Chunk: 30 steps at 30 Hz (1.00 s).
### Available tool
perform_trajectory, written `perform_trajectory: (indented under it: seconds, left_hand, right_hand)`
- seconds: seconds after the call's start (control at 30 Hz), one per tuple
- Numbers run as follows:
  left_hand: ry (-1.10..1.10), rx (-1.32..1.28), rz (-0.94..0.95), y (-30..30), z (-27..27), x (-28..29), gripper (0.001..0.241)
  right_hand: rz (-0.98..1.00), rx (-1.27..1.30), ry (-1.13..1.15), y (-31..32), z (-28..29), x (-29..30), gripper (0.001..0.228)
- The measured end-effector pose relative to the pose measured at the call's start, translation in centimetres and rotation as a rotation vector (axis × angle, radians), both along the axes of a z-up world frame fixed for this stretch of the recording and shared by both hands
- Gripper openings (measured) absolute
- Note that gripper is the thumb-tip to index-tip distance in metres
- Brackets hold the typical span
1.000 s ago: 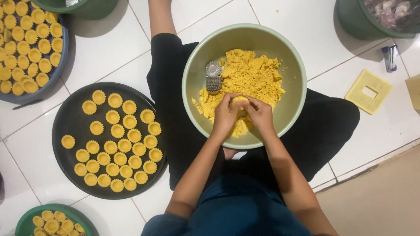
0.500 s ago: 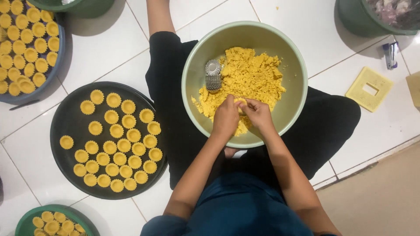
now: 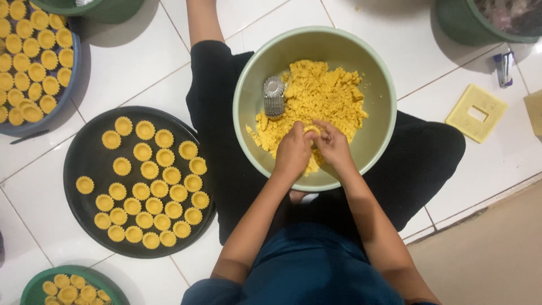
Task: Pressing dough into small metal tart molds and arranging them on a tray.
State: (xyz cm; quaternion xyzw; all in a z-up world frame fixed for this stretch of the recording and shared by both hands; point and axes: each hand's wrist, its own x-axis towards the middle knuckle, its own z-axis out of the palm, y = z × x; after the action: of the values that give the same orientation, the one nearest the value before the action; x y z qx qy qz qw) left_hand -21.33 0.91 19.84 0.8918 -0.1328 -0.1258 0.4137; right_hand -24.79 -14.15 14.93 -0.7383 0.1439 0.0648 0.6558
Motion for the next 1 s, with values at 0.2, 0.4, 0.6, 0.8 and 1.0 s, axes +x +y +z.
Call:
perform_trajectory:
  seconds: [0.2,0.4,0.6,0.8,1.0]
  left_hand:
    - [0.076,0.016,0.018,-0.1,-0.7,0.1,0.024]
    - [-0.095,0.154,0.057,-0.5,-3.0,-0.6,0.027]
    - [-0.053,0.018,0.053,-0.3,-0.3,0.1,0.025]
    - [-0.207,0.15,0.048,-0.3,-2.8,-0.1,0.03]
    - [-0.121,0.009,0.055,0.5,-0.4,0.1,0.027]
  right_hand:
    - [-0.013,-0.041,-0.007,1.3,2.1,0.3,0.056]
    - [0.003,0.034,0.001,1.0,1.4,0.1,0.064]
    - [-0.021,0.066,0.002,0.8,1.1,-0.1,0.074]
    - [-0.002,0.014,-0.06,0.7,0.7,0.2,0.066]
    - [-0.012,0.08,-0.027,0.5,-0.7,0.1,0.069]
